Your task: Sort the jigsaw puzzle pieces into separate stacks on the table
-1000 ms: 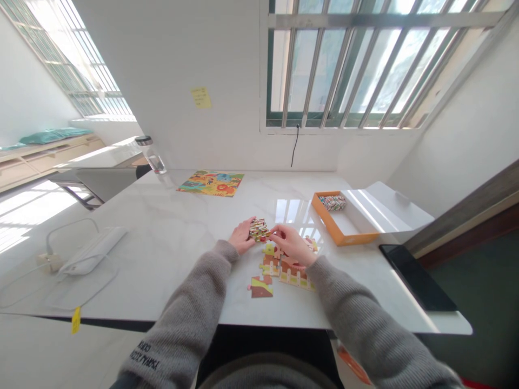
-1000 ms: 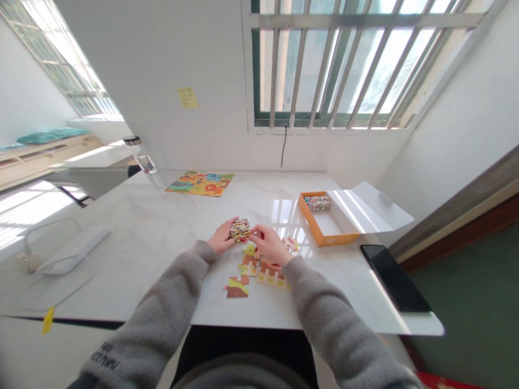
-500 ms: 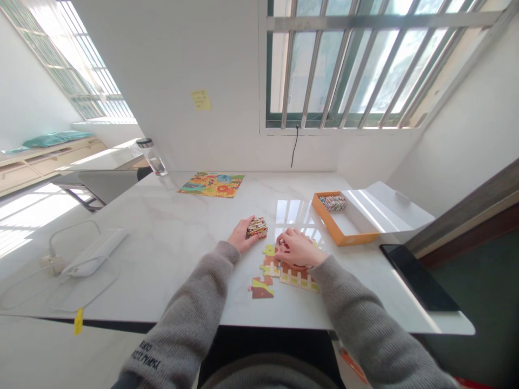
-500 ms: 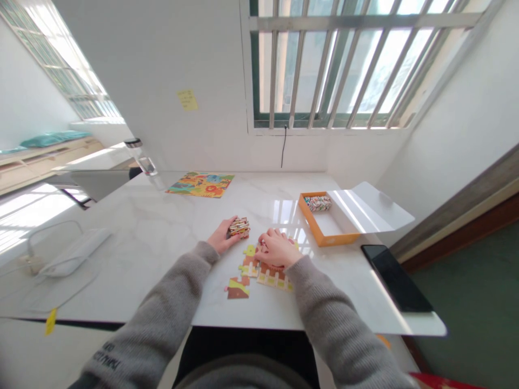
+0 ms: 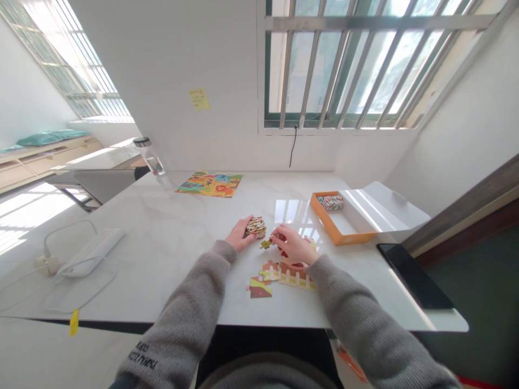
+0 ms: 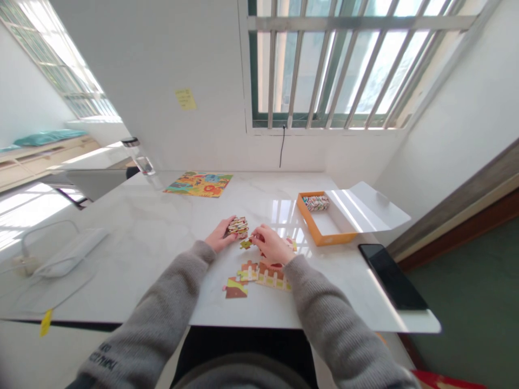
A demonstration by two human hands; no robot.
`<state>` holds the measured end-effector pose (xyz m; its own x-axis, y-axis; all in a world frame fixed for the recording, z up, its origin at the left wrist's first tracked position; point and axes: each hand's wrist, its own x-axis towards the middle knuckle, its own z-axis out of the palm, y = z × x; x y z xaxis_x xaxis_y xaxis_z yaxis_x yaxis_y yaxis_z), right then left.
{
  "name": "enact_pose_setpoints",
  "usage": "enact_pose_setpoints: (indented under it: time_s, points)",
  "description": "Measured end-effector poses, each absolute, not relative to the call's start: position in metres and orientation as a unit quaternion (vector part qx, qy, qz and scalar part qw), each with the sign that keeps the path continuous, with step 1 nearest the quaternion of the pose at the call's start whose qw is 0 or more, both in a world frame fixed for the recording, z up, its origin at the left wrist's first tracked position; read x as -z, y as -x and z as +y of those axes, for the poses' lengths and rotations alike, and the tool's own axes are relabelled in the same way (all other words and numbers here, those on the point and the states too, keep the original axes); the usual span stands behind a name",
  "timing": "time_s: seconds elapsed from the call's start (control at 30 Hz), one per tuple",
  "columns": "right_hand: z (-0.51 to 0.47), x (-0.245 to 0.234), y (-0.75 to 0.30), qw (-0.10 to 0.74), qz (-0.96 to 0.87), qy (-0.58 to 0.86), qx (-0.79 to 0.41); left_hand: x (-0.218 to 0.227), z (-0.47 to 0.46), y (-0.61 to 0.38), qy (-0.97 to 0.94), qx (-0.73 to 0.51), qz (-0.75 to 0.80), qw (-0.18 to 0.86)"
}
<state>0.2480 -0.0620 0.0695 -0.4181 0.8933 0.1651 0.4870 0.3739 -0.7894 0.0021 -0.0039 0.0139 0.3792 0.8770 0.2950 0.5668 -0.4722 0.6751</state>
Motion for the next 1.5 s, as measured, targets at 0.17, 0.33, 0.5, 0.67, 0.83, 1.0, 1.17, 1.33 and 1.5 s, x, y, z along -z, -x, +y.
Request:
enact_pose_setpoints:
  time_s: [0.17, 0.33, 0.5, 0.67, 0.83, 1.0, 1.17, 1.33, 1.5]
  points:
    - [-0.057, -0.065, -0.235, 0.345, -0.767, 0.461, -0.283, -0.012, -0.001, 0.002, -0.806, -0.303, 0.449, 0.24]
    - [-0.055, -0.063, -0.23, 0.331, -0.774, 0.454, -0.292, -0.019, -0.009, -0.002, -0.815, -0.306, 0.44, 0.221]
    - [-0.062, -0.071, -0.244, 0.275, -0.815, 0.452, -0.238, -0.02, -0.01, -0.003, -0.806, -0.337, 0.425, 0.238]
    - [-0.089, -0.08, -0.256, 0.108, -0.889, 0.418, -0.151, -0.021, -0.011, -0.003, -0.798, -0.339, 0.433, 0.247]
    - [-0.108, -0.085, -0.252, 0.056, -0.912, 0.373, -0.162, -0.022, -0.013, -0.005, -0.793, -0.342, 0.439, 0.248]
    - [-0.108, -0.09, -0.247, 0.059, -0.916, 0.353, -0.184, -0.021, -0.012, -0.004, -0.794, -0.344, 0.438, 0.245]
    - [-0.098, -0.085, -0.242, 0.129, -0.892, 0.365, -0.232, -0.018, -0.009, -0.002, -0.794, -0.345, 0.431, 0.254]
    - [-0.069, -0.082, -0.238, 0.238, -0.84, 0.411, -0.261, -0.014, -0.004, 0.0, -0.783, -0.335, 0.447, 0.273]
    - [-0.043, -0.075, -0.228, 0.306, -0.822, 0.411, -0.249, -0.015, -0.004, 0.001, -0.798, -0.321, 0.439, 0.26]
